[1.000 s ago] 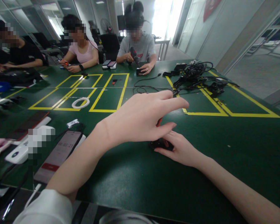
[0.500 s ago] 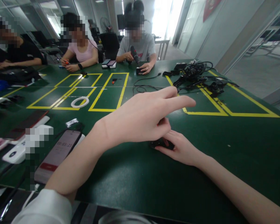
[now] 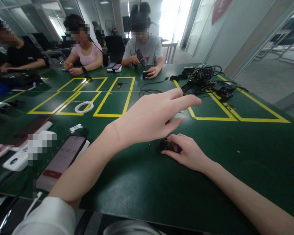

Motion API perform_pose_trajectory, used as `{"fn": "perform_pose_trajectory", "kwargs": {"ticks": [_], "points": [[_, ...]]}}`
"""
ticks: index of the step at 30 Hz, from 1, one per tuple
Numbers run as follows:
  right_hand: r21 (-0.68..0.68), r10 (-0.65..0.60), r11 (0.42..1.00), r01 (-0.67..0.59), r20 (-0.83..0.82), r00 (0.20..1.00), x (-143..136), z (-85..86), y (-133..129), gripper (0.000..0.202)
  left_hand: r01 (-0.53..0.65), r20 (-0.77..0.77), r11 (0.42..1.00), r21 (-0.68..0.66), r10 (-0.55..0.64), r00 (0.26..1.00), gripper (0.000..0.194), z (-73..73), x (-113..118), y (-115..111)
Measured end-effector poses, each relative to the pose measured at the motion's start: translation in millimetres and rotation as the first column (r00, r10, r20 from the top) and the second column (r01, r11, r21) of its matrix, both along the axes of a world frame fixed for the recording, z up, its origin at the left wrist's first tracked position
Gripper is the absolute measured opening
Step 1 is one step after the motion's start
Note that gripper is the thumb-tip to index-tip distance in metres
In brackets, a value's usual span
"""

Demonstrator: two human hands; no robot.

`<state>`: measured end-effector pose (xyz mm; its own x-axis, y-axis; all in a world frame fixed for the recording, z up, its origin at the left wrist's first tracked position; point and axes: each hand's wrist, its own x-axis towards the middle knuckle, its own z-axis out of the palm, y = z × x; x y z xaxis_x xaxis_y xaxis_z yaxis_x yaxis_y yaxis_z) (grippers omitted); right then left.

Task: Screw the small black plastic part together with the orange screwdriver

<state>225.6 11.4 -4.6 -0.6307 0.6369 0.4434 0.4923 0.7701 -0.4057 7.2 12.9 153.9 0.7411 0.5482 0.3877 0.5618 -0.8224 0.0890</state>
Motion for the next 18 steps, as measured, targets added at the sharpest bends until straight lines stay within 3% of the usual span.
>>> {"fn": "perform_pose_trajectory", "kwargs": {"ticks": [5,10,14,16,18], "points": [[0.021,-0.021,1.000,0.021,-0.026,0.999,-1,-1.5,0,0.026,0.025,0.002,0.999,-0.022,-0.025,1.000,0.048,-1.1,0,1],[-0.038,-0.012,0.999,0.012,0.005,1.000,0,1.5,-1,0.021,-0.028,0.091,0.998,-0.048,0.032,0.995,0.039,-5.2,-2,7],[-0.045,-0.011,0.999,0.011,-0.006,1.000,0,1.7,-1,0.020,0.113,0.207,0.966,-0.234,-0.064,0.976,0.021,0.7,-4,6],[-0.048,0.003,0.999,-0.004,-0.012,1.000,0,1.4,-1,0.019,0.159,0.221,0.917,-0.366,-0.080,0.972,0.024,6.4,-7,5],[-0.052,0.023,0.998,-0.024,-0.017,1.000,-1,1.3,-1,0.019,0.198,0.240,0.831,-0.520,-0.081,0.967,0.037,10.4,-12,9]]}}
